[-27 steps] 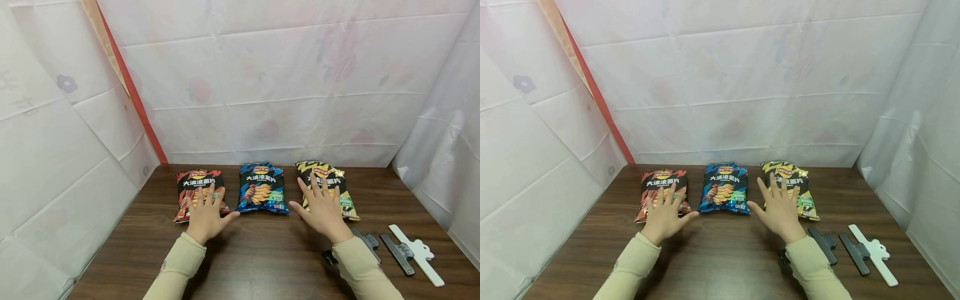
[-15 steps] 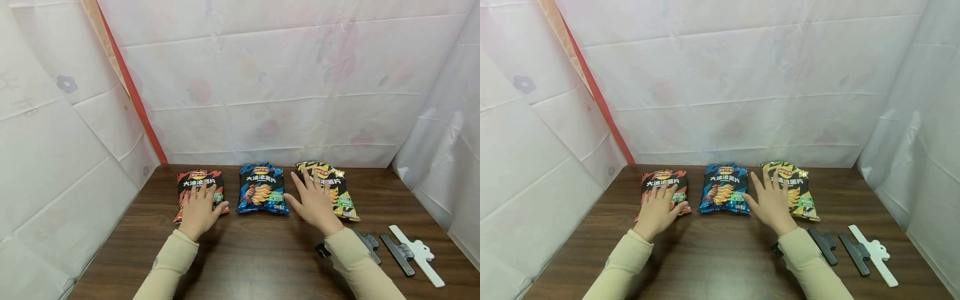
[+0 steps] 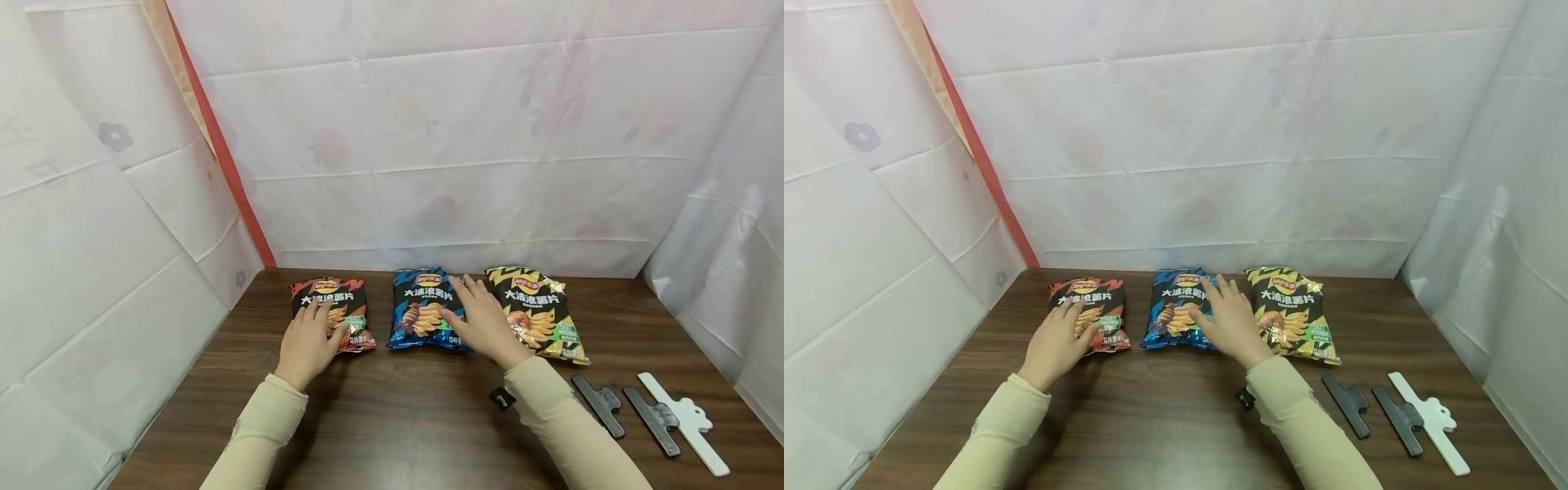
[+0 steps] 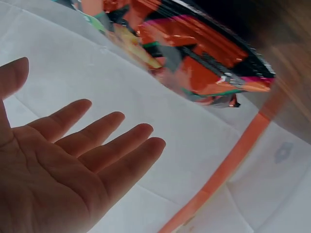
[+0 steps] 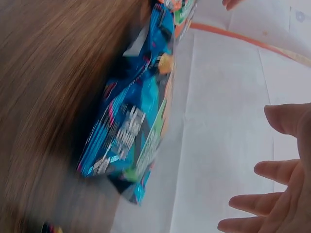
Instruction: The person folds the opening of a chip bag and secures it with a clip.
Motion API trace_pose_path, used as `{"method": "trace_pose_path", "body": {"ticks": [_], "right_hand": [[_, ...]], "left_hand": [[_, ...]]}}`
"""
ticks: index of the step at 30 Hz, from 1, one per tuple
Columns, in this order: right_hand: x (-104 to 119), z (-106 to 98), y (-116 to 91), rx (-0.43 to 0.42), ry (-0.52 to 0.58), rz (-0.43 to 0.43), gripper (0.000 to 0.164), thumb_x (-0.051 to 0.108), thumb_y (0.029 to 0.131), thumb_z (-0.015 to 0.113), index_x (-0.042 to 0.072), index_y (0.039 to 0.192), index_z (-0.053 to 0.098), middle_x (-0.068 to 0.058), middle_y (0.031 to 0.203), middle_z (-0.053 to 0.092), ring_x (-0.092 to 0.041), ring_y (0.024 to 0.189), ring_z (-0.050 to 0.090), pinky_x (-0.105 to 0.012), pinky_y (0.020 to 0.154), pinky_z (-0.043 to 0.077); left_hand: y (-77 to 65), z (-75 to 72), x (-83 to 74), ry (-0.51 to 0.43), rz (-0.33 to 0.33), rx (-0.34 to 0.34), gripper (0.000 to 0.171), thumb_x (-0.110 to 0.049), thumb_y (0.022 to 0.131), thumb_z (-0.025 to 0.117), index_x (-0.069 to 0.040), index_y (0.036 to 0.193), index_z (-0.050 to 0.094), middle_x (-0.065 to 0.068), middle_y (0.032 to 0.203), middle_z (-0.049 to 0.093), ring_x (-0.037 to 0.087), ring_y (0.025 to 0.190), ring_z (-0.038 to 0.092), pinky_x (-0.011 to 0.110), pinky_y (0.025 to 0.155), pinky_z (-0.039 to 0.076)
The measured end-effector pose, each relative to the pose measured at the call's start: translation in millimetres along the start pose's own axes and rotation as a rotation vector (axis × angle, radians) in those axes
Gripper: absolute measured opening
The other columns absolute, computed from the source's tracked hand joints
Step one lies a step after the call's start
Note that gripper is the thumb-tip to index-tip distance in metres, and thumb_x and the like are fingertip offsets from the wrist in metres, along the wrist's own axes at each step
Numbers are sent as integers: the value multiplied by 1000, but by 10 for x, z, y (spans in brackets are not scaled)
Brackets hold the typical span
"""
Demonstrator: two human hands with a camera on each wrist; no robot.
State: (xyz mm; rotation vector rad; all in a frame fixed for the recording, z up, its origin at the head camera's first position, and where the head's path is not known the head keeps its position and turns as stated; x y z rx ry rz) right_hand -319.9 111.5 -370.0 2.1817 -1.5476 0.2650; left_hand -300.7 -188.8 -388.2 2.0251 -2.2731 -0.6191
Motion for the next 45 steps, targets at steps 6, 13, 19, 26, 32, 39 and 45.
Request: {"method": "trace_pose_path", "body": {"ticks": [6,13,19,26,32,39,45], "right_hand": [[176,103,117,20,96,-43,69,45,99,55,16,156,28,-19,161,24,-43,147,24,-62,113,28],[335,273,241,70,182,-45,67,43,100,53,17,156,28,-16,160,28,-37,146,29,-58,113,30],[442,425,337,94,272,-28,66,42,101,52,19,157,26,-14,161,27,-35,143,36,-56,114,30],[592,610,416,130,342,-31,65,43,101,51,21,157,25,-11,162,25,-31,126,56,-52,111,37],[720,770,453,174,378,-25,66,45,101,50,22,157,24,-8,162,24,-31,148,29,-54,115,30],[863,974,505,231,410,-21,65,41,102,50,19,157,24,-10,161,27,-31,147,31,-53,115,31],[949,1107,530,277,443,9,66,40,101,51,15,157,25,-10,160,29,-31,146,32,-53,114,32]], "left_hand": [[29,19,172,-104,-58,33,70,-44,97,56,3,146,40,33,148,39,52,134,39,63,106,36],[44,71,347,-223,-125,126,74,-41,99,53,6,150,29,34,154,27,53,138,31,65,109,30],[58,100,467,-252,-178,166,76,-41,100,50,9,151,24,36,154,24,54,139,30,64,111,28],[71,160,589,-333,-233,198,78,-40,101,48,13,150,20,37,151,28,51,140,30,61,112,28],[95,211,658,-360,-272,217,79,-42,101,48,13,150,20,38,150,29,51,139,31,60,113,28],[101,260,725,-384,-328,251,80,-42,101,46,14,150,18,39,150,28,52,138,31,60,113,29],[105,312,795,-442,-357,259,77,-44,101,47,12,148,24,36,146,38,49,133,41,59,109,35]]}}
Point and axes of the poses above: each hand's wrist, its own y-axis towards the middle knuckle, its own z-axis out of the palm, x = y × z, the point moved 7 cm from there along y, towards the middle knuckle
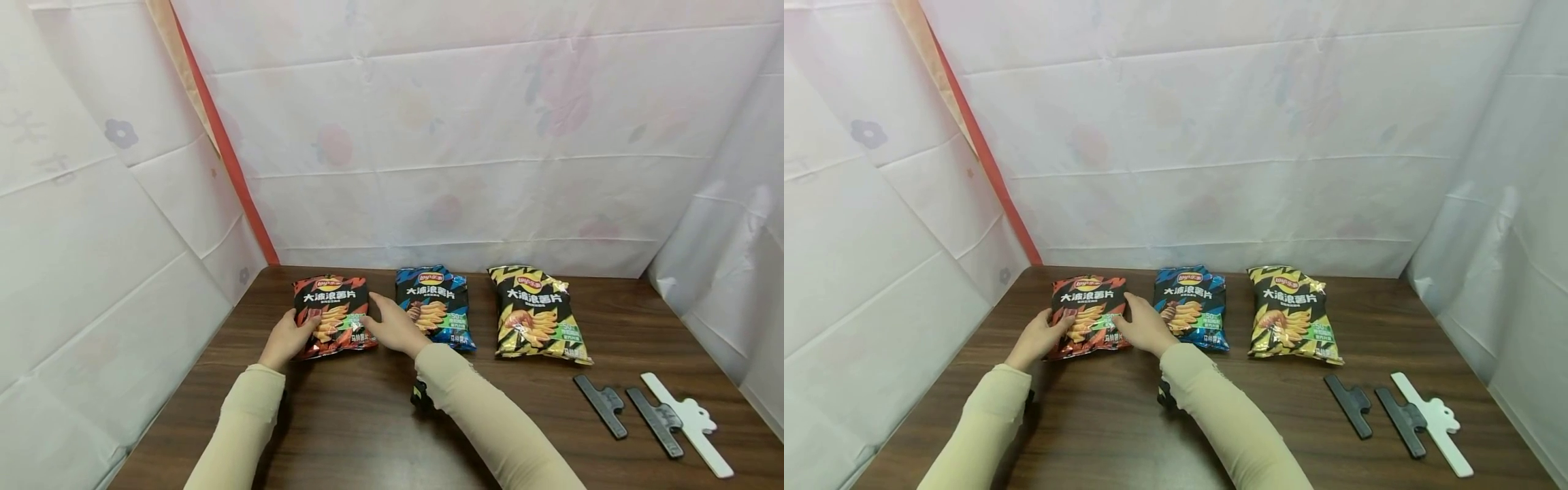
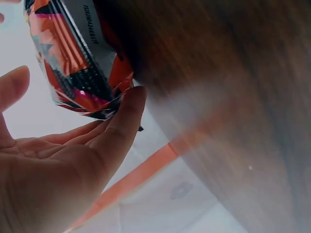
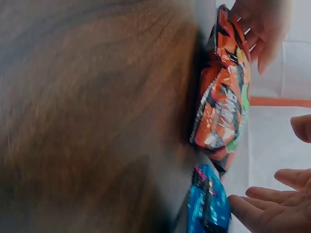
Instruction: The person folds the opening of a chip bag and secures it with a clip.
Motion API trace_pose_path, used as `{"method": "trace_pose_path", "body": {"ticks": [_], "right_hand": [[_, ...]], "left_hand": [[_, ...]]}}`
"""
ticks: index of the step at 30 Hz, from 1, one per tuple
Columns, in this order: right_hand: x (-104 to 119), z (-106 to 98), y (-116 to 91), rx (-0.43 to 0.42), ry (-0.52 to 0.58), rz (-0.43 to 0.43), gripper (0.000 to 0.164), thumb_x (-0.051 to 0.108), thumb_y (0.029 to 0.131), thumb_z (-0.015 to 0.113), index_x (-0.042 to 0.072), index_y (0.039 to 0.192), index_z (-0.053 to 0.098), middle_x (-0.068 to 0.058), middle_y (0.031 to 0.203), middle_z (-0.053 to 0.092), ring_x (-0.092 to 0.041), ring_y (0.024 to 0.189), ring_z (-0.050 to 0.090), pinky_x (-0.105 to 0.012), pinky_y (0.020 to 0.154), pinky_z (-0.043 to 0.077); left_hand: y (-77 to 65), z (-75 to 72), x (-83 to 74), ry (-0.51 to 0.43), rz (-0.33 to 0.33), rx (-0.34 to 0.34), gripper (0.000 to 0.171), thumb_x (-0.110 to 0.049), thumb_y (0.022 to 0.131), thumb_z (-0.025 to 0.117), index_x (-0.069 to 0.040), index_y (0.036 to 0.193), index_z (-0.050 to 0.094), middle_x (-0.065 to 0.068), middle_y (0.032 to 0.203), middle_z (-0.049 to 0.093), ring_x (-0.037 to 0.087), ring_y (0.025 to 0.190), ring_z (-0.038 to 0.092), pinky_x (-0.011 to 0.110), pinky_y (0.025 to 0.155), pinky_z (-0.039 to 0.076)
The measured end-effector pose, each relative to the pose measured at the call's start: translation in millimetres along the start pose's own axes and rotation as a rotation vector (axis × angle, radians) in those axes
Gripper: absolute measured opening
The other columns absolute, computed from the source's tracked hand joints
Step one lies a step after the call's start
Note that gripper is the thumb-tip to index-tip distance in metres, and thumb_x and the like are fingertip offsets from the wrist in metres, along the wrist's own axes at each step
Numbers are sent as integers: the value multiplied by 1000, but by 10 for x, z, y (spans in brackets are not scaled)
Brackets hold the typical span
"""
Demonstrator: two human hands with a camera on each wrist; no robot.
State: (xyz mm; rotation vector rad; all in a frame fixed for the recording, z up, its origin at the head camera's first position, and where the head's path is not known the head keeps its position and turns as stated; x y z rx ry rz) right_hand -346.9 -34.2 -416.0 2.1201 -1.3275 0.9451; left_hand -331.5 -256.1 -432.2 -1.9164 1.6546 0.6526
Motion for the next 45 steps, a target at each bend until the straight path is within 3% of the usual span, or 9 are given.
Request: {"method": "trace_pose_path", "body": {"ticks": [5,18,30,40,45], "right_hand": [[-34,90,51,19,39,31,65,39,102,51,12,156,26,-12,159,32,-33,144,35,-53,113,34],[-174,246,148,54,179,116,65,41,101,50,10,155,29,-12,157,36,-33,141,39,-52,110,38],[-200,340,169,59,336,157,61,36,101,54,10,152,36,-17,154,38,-34,137,43,-53,105,42],[-192,349,142,63,386,192,64,37,100,56,11,154,33,-18,155,36,-35,139,41,-55,106,41],[-159,333,116,57,394,190,64,36,100,55,11,154,32,-18,154,37,-32,128,51,-51,100,46]], "left_hand": [[48,24,61,-61,-15,19,74,-46,100,49,11,143,33,34,133,50,42,119,52,56,102,41],[135,82,142,-212,-115,49,74,-43,99,52,13,144,32,33,137,46,40,122,48,53,107,38],[156,95,185,-241,-151,71,75,-45,99,52,12,145,32,30,134,48,35,115,51,49,102,42],[150,109,189,-255,-150,71,79,-44,100,52,11,149,23,32,143,39,40,126,43,54,110,34],[135,108,171,-271,-133,68,83,-48,99,51,8,151,19,32,146,35,41,129,40,55,111,33]]}}
Point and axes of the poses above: each hand's wrist, its own y-axis towards the middle knuckle, its own z-axis out of the palm, x = y × z, the point moved 7 cm from there along y, towards the middle knuckle
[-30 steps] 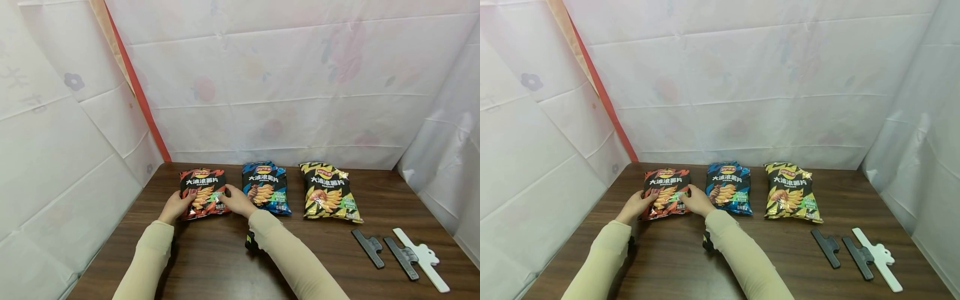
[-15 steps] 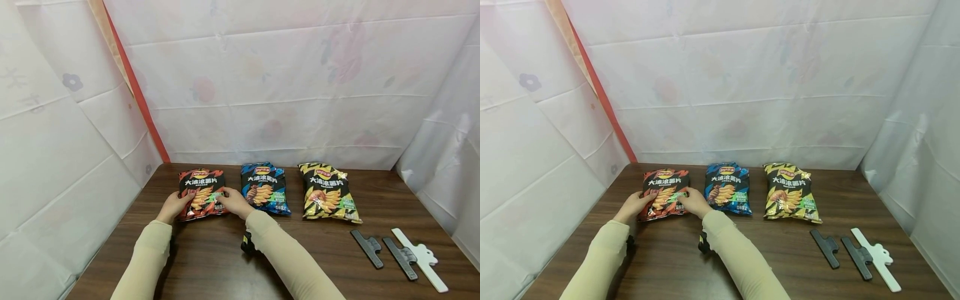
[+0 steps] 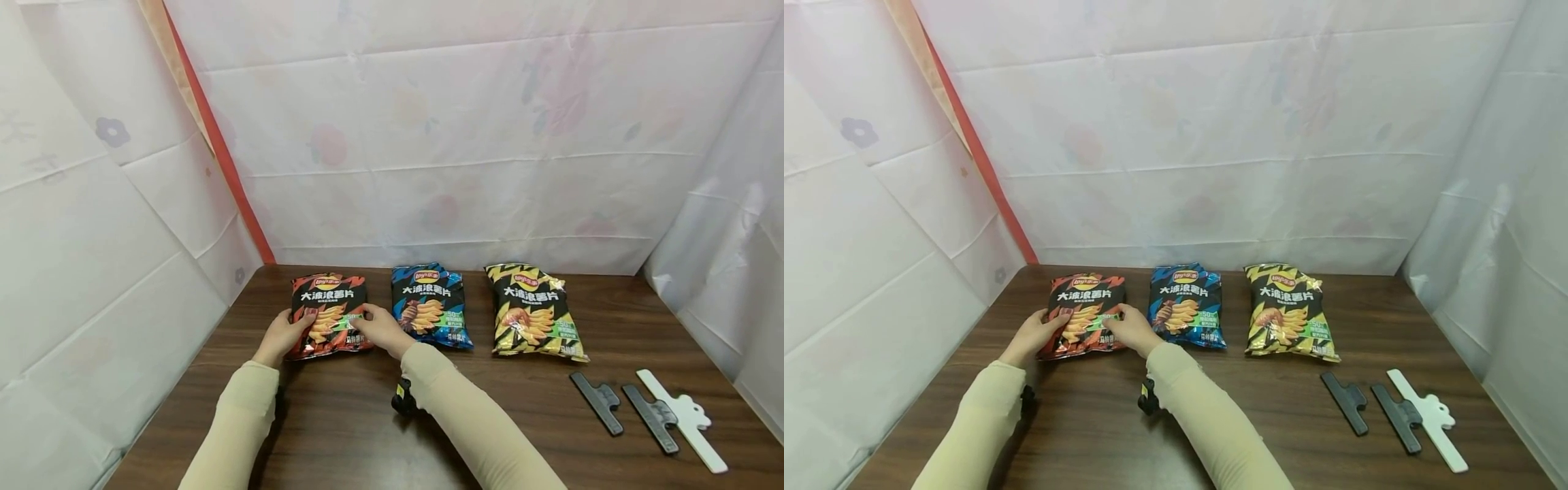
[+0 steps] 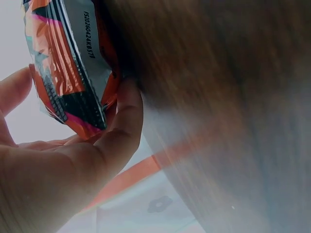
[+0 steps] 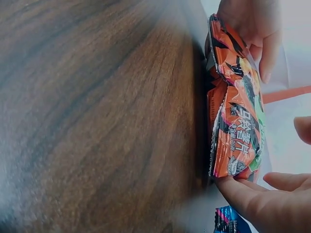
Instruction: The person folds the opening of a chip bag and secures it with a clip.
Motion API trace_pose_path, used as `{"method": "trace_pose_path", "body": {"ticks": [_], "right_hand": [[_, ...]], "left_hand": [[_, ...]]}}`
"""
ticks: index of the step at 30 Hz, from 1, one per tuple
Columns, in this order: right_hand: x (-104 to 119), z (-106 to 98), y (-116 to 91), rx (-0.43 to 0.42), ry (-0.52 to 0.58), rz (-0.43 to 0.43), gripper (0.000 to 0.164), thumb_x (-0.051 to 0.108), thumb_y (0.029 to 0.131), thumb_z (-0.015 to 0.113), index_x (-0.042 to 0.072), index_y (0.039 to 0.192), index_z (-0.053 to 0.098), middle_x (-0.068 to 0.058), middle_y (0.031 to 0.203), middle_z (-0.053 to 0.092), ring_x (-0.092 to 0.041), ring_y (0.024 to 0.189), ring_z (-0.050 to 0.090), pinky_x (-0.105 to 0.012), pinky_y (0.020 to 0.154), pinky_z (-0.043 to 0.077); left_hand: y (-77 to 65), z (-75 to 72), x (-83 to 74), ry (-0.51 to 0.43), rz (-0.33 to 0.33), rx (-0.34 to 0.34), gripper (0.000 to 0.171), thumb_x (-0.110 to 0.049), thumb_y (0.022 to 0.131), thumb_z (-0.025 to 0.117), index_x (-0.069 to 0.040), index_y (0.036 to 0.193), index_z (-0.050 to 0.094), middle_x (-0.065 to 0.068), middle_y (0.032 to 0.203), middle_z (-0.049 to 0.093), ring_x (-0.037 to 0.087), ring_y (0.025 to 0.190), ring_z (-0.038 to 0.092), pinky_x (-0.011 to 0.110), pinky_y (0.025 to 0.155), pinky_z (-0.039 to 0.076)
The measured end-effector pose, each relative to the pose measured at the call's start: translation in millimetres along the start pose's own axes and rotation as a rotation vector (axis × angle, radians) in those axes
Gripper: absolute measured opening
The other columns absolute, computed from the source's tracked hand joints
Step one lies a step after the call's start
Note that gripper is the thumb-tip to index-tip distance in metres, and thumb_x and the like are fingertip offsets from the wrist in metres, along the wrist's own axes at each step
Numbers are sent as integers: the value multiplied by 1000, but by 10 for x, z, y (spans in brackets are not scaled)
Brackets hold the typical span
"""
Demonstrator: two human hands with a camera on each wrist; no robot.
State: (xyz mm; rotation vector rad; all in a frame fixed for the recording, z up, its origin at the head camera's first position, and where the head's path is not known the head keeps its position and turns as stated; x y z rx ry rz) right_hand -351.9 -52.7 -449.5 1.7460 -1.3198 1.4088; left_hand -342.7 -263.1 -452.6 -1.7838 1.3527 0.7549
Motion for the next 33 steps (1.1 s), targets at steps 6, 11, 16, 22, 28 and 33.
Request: {"method": "trace_pose_path", "body": {"ticks": [6,11,16,22,28,33], "right_hand": [[4,-8,-36,-8,12,9,66,37,100,55,11,155,30,-18,154,37,-33,131,48,-52,102,44],[21,-11,-79,-12,9,13,66,38,100,55,12,155,30,-17,153,38,-35,137,43,-55,106,41],[27,-31,-113,-17,23,8,66,39,99,55,13,155,31,-16,153,39,-35,138,42,-56,106,40],[4,-62,-126,-31,56,-3,65,38,100,55,12,154,31,-17,150,43,-34,135,46,-55,105,41],[0,-81,-149,-22,140,1,64,30,100,56,9,154,30,-18,140,51,-30,123,56,-49,101,47],[-1,-81,-181,-17,166,7,63,29,101,56,10,154,30,-17,137,53,-29,121,57,-48,99,49]], "left_hand": [[-33,1,-7,2,13,-3,80,-40,101,52,8,153,15,33,146,35,41,128,42,55,109,35],[-71,-14,-20,-2,23,3,80,-41,101,53,7,153,15,32,145,37,41,128,45,54,107,37],[-107,-22,-33,8,32,20,83,-39,100,53,8,154,10,33,149,33,42,133,41,55,111,34],[-127,0,-43,-20,50,37,84,-35,100,55,8,154,7,34,151,30,42,130,44,54,107,38],[-135,23,-33,-107,53,36,83,-29,99,58,6,154,6,31,153,29,40,128,47,50,103,44],[-168,17,-24,-127,58,23,85,-28,98,60,5,155,6,31,154,26,39,130,44,50,105,43]]}}
Point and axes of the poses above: each hand's wrist, its own y-axis towards the middle knuckle, its own z-axis out of the palm, x = y × z, the point moved 7 cm from there along y, towards the middle knuckle
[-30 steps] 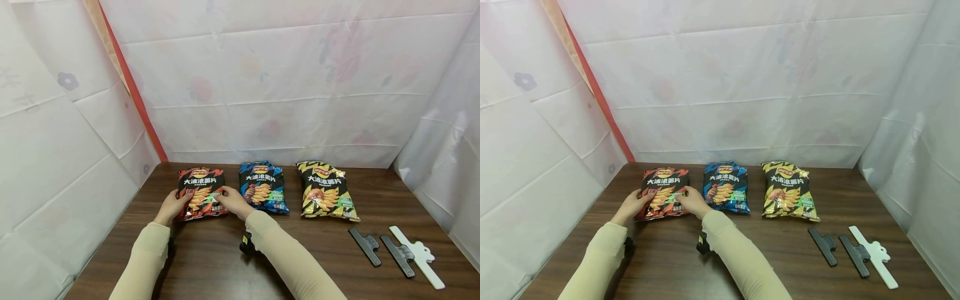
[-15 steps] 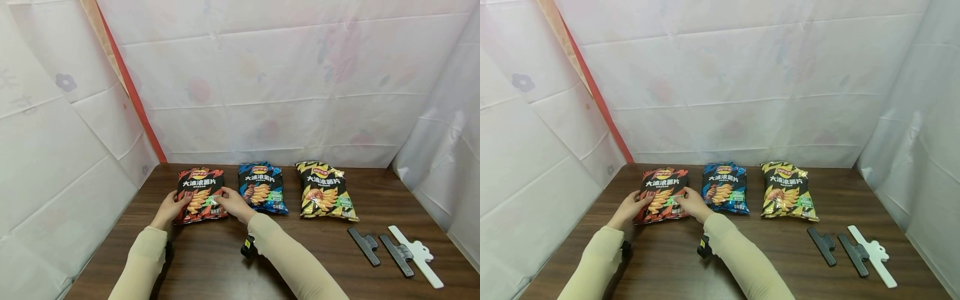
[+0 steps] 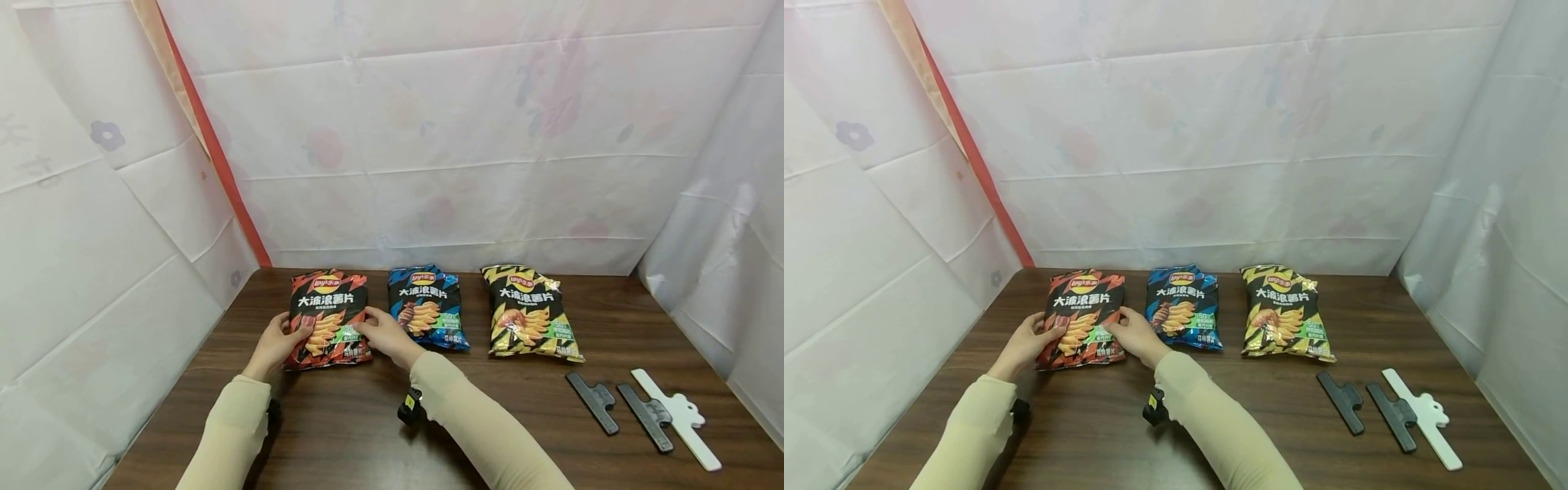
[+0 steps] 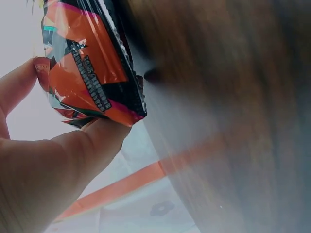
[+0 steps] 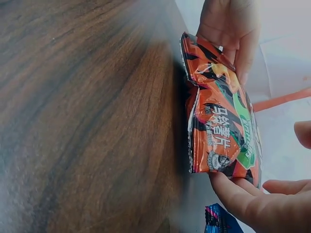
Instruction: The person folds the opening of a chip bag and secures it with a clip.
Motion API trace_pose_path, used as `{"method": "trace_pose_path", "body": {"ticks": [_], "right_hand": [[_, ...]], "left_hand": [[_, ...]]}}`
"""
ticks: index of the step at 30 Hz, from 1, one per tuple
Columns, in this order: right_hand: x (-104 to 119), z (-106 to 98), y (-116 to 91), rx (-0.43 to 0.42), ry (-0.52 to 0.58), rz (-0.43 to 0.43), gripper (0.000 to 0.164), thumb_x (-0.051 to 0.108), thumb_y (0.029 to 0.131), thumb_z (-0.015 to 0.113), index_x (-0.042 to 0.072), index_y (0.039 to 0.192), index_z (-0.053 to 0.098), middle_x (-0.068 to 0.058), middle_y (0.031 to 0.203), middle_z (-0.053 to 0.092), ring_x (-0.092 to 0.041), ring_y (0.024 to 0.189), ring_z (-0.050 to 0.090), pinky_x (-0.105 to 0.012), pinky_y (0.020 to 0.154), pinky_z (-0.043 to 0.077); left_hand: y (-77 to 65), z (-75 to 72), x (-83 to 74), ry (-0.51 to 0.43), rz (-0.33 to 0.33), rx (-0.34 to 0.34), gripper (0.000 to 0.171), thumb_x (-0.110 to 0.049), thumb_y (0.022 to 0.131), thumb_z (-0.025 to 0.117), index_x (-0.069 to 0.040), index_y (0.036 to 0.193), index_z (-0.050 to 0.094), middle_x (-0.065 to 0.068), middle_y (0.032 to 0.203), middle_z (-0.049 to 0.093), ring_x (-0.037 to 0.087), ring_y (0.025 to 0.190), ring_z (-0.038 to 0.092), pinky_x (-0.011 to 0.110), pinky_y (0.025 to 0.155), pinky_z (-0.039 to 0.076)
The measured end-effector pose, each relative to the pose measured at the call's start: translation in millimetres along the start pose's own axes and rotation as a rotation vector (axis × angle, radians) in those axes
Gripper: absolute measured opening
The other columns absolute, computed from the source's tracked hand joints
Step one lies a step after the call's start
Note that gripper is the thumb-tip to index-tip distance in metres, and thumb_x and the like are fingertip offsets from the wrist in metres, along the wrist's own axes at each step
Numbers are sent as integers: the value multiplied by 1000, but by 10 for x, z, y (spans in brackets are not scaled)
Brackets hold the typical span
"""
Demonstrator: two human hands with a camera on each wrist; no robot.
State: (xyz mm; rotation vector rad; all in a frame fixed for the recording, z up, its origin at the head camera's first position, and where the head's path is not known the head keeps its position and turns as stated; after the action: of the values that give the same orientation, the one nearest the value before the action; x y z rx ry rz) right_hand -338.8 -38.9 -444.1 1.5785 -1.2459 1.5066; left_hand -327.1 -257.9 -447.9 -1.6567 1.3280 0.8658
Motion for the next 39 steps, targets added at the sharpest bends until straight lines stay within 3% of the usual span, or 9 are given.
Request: {"method": "trace_pose_path", "body": {"ticks": [6,14,23,30,39], "right_hand": [[7,-21,-52,3,24,-5,62,26,101,56,9,154,29,-18,135,54,-31,121,57,-49,98,49],[-15,-64,-102,5,25,-10,63,27,101,56,9,154,29,-19,137,52,-31,123,57,-47,99,50],[-33,-124,-137,7,25,2,62,23,100,56,7,154,29,-16,121,59,-27,109,63,-45,98,51],[-46,-175,-149,13,55,19,64,22,100,58,6,154,28,-16,115,62,-25,100,66,-44,95,53],[-60,-254,-199,-12,-8,-11,61,22,100,57,5,152,31,-16,109,63,-22,93,67,-43,91,55]], "left_hand": [[-33,2,-7,-27,7,13,87,-28,96,64,3,155,8,29,153,29,38,128,45,46,99,49],[-65,8,-1,-32,21,19,92,-23,92,69,1,156,7,27,154,27,37,128,44,44,98,48],[-141,44,-39,-4,56,39,97,-22,89,73,0,156,7,27,150,27,37,122,50,37,91,52],[-198,58,-52,70,59,38,98,-26,88,75,0,156,10,26,147,30,37,121,51,41,91,52],[-246,115,-61,51,83,63,95,-23,88,75,0,155,12,25,142,32,34,115,54,33,83,53]]}}
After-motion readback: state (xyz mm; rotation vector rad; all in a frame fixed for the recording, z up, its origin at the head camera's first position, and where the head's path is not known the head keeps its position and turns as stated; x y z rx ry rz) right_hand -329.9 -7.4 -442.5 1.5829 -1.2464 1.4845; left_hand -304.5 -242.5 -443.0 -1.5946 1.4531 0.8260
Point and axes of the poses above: each hand's wrist, its own y-axis towards the middle knuckle, its own z-axis out of the palm, x = y × z, the point moved 7 cm from there along y, towards the middle knuckle
